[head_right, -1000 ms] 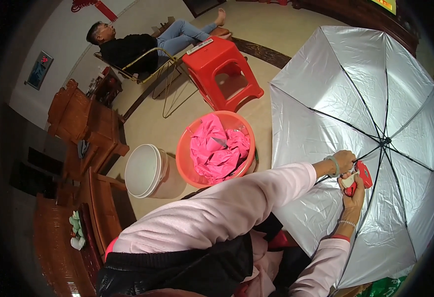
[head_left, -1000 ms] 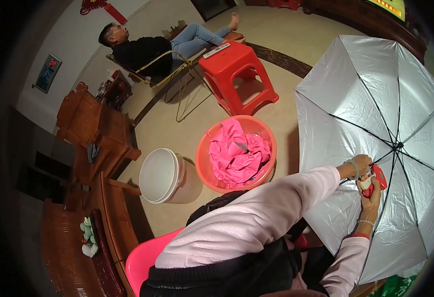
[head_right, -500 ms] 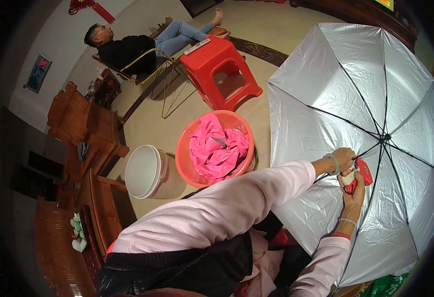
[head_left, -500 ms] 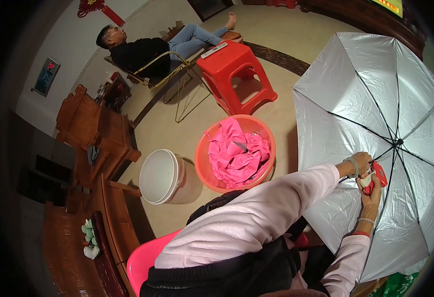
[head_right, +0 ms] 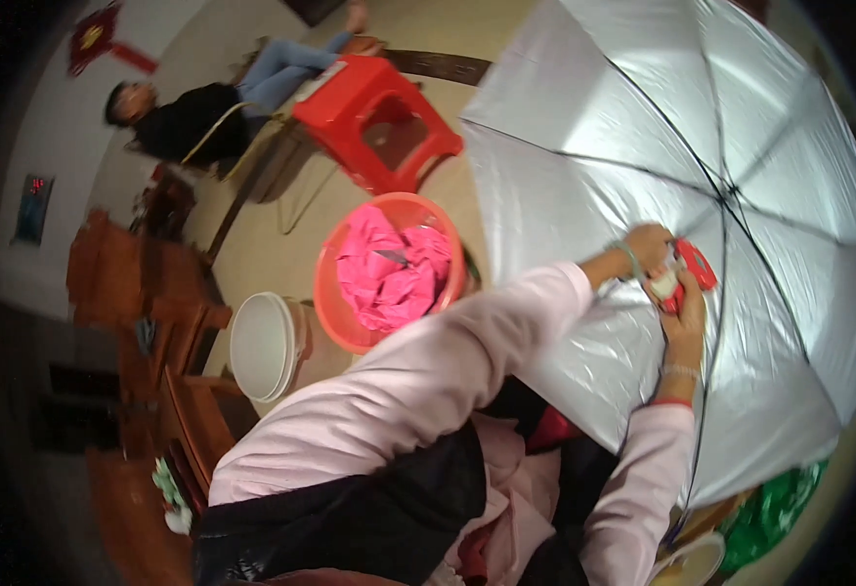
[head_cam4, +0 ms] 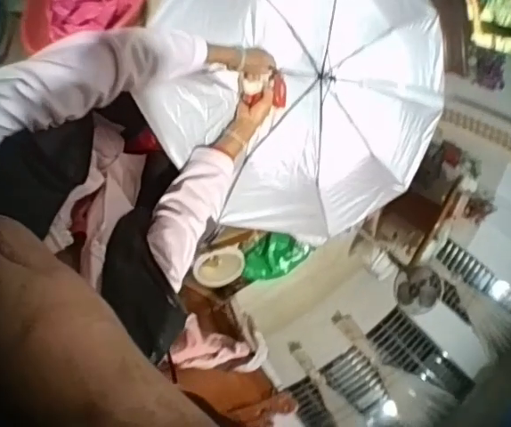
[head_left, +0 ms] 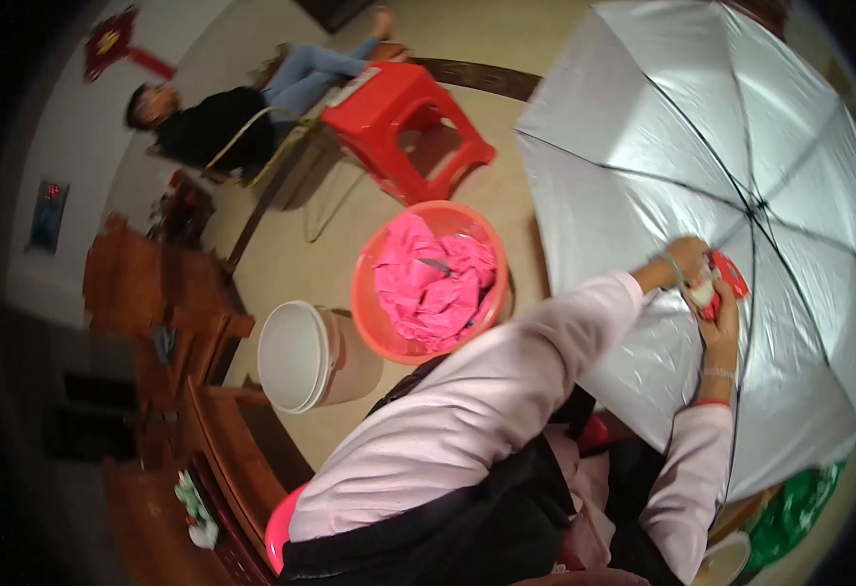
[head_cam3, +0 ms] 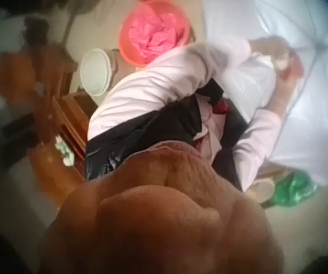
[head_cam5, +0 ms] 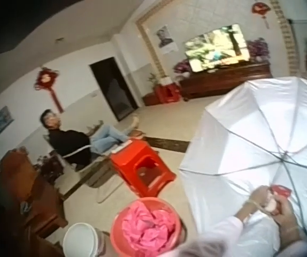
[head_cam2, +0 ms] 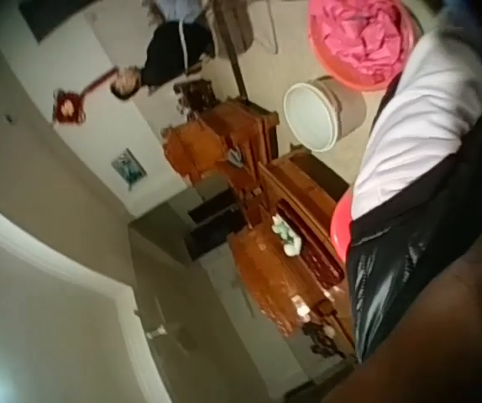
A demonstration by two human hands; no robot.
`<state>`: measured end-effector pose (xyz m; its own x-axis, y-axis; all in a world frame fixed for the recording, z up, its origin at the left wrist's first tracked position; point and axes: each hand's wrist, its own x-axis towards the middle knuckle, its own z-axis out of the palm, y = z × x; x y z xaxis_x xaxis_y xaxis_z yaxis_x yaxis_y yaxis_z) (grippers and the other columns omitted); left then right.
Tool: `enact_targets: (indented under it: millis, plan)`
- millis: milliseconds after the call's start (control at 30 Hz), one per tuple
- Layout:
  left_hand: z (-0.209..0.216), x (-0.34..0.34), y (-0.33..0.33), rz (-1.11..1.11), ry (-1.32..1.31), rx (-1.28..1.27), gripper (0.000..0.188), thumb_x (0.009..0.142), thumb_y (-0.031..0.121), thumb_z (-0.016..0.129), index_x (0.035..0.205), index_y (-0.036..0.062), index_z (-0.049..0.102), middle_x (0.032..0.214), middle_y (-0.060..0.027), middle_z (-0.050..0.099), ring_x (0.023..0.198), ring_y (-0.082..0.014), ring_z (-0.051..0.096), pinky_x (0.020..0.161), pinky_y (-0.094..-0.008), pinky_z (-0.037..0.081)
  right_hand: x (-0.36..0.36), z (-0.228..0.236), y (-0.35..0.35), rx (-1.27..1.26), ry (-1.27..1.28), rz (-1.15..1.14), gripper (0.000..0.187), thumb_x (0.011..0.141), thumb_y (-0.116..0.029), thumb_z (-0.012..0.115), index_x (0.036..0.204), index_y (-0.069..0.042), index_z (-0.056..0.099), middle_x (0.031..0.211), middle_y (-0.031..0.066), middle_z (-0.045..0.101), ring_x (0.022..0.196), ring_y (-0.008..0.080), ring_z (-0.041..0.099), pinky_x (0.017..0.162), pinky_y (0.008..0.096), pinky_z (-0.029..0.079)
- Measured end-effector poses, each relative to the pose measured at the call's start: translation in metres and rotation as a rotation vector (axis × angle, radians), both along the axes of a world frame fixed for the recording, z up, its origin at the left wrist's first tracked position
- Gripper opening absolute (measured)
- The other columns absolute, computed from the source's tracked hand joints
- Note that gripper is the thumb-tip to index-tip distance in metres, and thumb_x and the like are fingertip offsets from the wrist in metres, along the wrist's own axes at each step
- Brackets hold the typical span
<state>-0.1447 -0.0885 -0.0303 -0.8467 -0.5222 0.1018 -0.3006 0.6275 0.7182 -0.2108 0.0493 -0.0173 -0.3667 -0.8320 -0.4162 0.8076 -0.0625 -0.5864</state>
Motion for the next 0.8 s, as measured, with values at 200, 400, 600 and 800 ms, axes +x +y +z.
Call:
enact_targets:
  millis: [200,400,600,800]
  plan:
    - [0.001,-0.006,-0.01,-0.02,0.006,-0.099,0.019,0.07,0.013,0.05,0.081,0.003,0.062,0.085,-0.0175,0.06,0.082,-0.0321,0.057,0.075,-0.0403,0.045,0.003,0.012,-0.006,0.017,-0.1,-0.044,0.029,0.081,-0.012,0.053,0.107,-0.004,0.046,0.093,0.0159,0.058,0.085,0.0296,0.059,0.072,0.0482,0.051]
    - [-0.004,0.001,-0.019,-0.043,0.126,-0.214,0.018,0.071,0.014,0.046,0.074,0.0018,0.06,0.077,-0.0213,0.059,0.076,-0.037,0.056,0.07,-0.0447,0.044,-0.003,0.038,0.01,0.022,-0.1,-0.021,0.027,0.082,-0.012,0.05,0.107,-0.004,0.045,0.085,0.0142,0.058,0.074,0.0264,0.06,0.067,0.0468,0.052]
    - [0.028,0.007,-0.047,-0.166,-0.141,-0.387,0.017,0.076,0.012,0.048,0.079,0.0015,0.06,0.087,-0.0223,0.059,0.082,-0.0362,0.057,0.073,-0.0432,0.045,-0.036,0.06,0.038,0.11,0.332,-0.095,0.027,0.08,-0.012,0.051,0.102,0.003,0.046,0.081,0.0137,0.058,0.069,0.0232,0.061,0.065,0.0395,0.054]
    - [0.054,0.005,-0.038,0.139,-0.028,-0.738,0.021,0.074,0.02,0.056,0.077,-0.0014,0.058,0.079,-0.0216,0.06,0.074,-0.0335,0.058,0.07,-0.0365,0.047,-0.021,0.036,0.043,0.207,0.457,-0.216,0.024,0.075,-0.004,0.048,0.098,0.001,0.047,0.075,0.0113,0.057,0.062,0.0184,0.059,0.054,0.0296,0.05]
